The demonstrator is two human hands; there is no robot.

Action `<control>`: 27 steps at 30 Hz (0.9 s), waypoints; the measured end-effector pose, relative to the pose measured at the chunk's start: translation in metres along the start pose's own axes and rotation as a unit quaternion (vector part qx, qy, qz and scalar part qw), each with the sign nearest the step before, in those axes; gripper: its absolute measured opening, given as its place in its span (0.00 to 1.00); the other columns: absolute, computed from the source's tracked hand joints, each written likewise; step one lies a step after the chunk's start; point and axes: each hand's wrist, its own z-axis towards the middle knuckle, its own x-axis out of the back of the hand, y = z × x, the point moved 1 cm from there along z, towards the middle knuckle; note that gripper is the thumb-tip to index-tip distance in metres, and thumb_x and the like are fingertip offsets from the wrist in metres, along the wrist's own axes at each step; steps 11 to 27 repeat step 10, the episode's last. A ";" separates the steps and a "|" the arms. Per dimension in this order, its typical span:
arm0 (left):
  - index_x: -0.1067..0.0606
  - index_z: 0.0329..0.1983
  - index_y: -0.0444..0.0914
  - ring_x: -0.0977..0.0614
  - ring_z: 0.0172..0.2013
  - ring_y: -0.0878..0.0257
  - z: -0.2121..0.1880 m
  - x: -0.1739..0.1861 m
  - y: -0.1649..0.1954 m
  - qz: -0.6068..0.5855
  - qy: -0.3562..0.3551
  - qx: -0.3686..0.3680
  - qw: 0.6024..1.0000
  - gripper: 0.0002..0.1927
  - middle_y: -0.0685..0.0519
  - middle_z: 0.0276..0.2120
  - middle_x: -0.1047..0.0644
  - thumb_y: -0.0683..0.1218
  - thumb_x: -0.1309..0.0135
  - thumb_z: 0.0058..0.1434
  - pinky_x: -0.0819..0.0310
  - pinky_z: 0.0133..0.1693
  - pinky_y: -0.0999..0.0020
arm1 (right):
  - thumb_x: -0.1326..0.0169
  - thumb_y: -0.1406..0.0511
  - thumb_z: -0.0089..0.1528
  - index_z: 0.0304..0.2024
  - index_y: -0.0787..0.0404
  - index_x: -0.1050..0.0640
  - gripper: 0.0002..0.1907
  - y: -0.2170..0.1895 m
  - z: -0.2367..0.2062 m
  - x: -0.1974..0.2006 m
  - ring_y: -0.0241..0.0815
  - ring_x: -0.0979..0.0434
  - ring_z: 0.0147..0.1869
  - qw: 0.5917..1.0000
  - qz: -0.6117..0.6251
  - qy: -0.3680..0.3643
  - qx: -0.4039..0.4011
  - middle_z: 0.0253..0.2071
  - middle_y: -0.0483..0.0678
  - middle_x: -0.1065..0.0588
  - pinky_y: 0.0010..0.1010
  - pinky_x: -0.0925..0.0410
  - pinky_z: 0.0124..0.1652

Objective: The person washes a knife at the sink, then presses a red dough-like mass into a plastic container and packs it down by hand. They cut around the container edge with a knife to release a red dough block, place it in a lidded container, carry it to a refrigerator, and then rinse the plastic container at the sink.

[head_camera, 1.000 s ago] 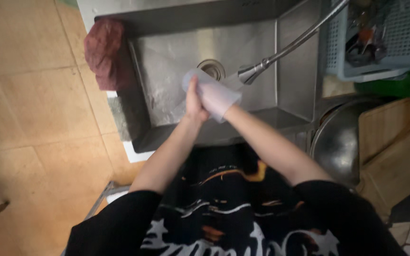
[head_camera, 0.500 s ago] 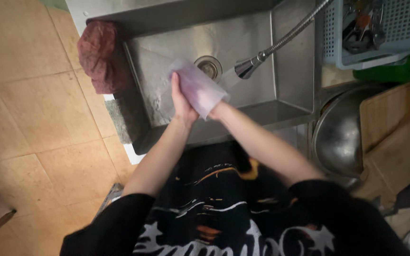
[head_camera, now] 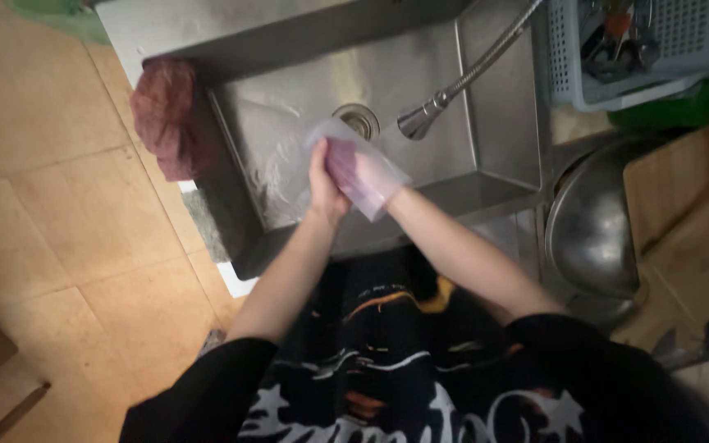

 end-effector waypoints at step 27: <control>0.27 0.49 0.32 0.20 0.43 0.49 0.010 0.012 0.008 0.053 0.087 0.020 0.995 0.31 0.44 0.39 0.22 0.66 0.47 0.66 0.24 0.51 0.49 | 0.59 0.66 0.69 0.65 0.61 0.28 0.22 0.009 -0.019 0.027 0.56 0.27 0.67 0.894 -0.440 -0.025 0.084 0.63 0.56 0.26 0.43 0.31 0.62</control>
